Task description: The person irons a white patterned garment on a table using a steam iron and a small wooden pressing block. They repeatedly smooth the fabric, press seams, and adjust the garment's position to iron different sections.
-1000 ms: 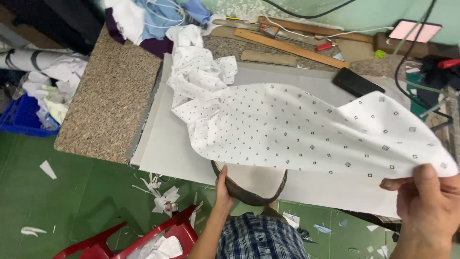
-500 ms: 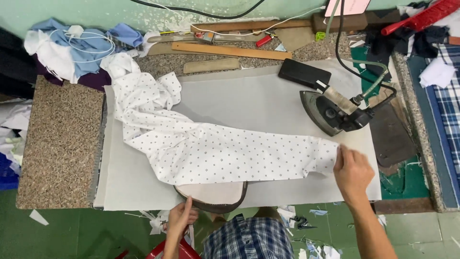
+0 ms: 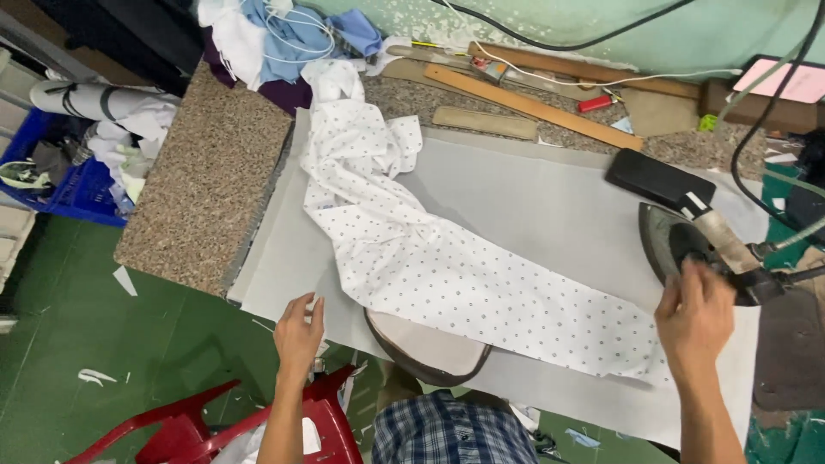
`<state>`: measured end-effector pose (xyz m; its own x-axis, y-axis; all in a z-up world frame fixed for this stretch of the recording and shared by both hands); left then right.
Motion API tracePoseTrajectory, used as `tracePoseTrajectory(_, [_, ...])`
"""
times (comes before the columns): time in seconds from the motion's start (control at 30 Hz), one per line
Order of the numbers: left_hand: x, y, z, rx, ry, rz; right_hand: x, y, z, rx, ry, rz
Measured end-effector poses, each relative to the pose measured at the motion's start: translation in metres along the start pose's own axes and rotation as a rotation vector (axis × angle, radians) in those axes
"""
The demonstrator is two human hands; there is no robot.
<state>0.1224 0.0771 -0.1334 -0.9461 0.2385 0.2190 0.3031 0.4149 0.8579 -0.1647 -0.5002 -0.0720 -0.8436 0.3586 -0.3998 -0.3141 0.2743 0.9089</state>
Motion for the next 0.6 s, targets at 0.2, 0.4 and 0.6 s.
tracePoseTrajectory(0.2, [-0.118,0.017,-0.009,-0.367,-0.460,0.018,0.120,-0.012,0.093,-1.027,-1.004,0.679])
tracePoseTrajectory(0.4, [-0.171,0.041,-0.058,-0.359,-0.414,0.420,0.181,-0.042,0.115,-1.250,-1.346,0.337])
tracePoseTrajectory(0.6, [-0.211,0.025,-0.013,-0.042,-0.354,0.439,0.200,-0.099,0.071,-1.299,-1.501,0.176])
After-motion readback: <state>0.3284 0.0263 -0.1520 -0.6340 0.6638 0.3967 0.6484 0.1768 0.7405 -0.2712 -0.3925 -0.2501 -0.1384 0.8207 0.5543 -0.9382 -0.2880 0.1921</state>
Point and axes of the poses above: each hand's wrist, its own x-axis away from the middle knuckle, its own y-axis out of the back of the hand, z = x × y, the point moved 7 cm from there along -x, towards the middle knuckle, and after that the axes turned 15 degrees about z, right-handed, at the moved point
